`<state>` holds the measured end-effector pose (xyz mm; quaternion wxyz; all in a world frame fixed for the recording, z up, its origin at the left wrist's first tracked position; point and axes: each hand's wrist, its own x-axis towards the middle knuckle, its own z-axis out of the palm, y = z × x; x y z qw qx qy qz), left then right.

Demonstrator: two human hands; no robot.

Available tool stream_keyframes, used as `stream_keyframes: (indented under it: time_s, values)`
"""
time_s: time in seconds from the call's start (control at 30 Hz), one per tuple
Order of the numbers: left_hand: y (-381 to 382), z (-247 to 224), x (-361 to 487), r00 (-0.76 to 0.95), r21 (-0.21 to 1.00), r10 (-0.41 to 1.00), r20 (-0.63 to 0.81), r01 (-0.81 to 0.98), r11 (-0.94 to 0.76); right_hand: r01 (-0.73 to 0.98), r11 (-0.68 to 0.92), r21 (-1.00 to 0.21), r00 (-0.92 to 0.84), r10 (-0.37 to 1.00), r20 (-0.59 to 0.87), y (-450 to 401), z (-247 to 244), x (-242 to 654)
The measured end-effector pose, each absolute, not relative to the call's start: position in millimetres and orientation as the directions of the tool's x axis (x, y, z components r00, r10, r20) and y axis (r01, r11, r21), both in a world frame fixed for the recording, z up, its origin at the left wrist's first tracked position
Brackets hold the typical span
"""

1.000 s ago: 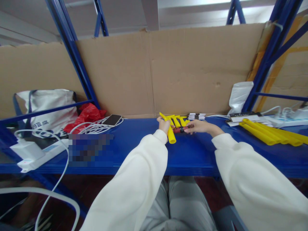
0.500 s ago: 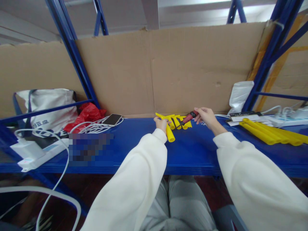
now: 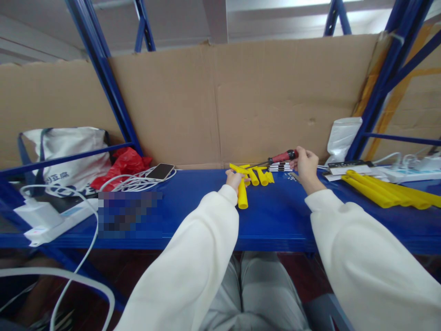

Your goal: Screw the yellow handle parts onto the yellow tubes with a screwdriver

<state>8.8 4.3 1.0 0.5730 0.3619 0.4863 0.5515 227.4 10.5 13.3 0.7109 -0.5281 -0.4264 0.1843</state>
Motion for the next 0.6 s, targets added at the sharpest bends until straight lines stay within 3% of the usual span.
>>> stream_keyframes:
  time_s: [0.6]
  values:
    - [-4.5,2.2,12.2,0.104,0.972,0.983,-0.151,-0.163,0.167,0.105,0.521,-0.847,0.558,0.674,0.484,27.4,1.9,230.0]
